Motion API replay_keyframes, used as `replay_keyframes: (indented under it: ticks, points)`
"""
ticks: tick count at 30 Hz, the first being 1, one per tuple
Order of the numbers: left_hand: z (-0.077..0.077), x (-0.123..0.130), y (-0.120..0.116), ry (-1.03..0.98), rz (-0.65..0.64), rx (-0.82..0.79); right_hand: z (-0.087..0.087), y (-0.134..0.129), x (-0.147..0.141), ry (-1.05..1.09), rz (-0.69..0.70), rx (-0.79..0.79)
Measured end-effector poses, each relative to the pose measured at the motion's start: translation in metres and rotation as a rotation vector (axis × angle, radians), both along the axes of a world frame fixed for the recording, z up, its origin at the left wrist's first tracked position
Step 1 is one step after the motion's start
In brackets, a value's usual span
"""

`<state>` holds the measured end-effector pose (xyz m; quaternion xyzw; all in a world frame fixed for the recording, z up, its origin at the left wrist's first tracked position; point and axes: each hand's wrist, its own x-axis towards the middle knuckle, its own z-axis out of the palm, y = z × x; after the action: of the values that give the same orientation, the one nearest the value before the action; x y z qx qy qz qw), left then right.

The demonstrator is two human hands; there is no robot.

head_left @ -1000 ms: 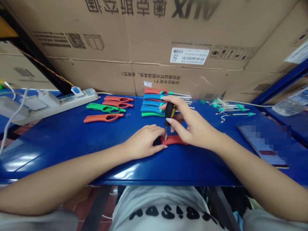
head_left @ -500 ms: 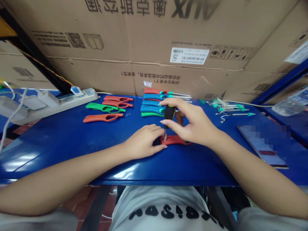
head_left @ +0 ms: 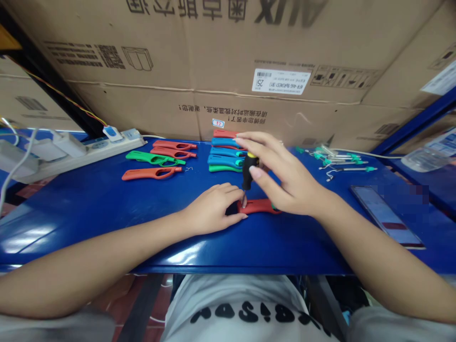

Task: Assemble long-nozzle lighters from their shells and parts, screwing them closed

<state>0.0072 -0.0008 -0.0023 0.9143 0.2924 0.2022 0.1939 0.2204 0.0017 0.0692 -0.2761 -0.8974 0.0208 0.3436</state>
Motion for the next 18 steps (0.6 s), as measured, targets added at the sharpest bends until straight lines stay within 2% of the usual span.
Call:
replay_keyframes:
  ticks: [3, 6, 8, 12, 14, 16, 18]
  points:
    - [0.0019, -0.0001, 0.0002, 0.001, -0.018, -0.019, 0.0022, 0.0039, 0.0032, 0.017, 0.053, -0.079]
    - [0.0032, 0.0001, 0.0007, -0.001, -0.029, -0.030, 0.0017, 0.0059, 0.0048, 0.000, -0.050, 0.063]
    - [0.0031, 0.0001, 0.0012, 0.000, -0.033, -0.028, 0.0010, 0.0058, 0.0046, -0.007, -0.045, 0.096]
    - [0.0005, -0.0004, 0.0019, 0.003, -0.033, -0.012, -0.0011, 0.0038, 0.0022, 0.045, 0.075, -0.042]
    - [-0.0012, -0.0009, 0.0021, 0.000, -0.025, 0.011, -0.0028, 0.0023, 0.0012, 0.035, 0.016, 0.039]
    - [-0.0021, -0.0015, 0.0023, -0.003, -0.021, 0.035, -0.0043, 0.0002, 0.0006, 0.014, -0.074, 0.191]
    - [-0.0021, -0.0018, 0.0025, -0.002, -0.024, 0.036, -0.0050, -0.0020, 0.0000, 0.017, -0.098, 0.250]
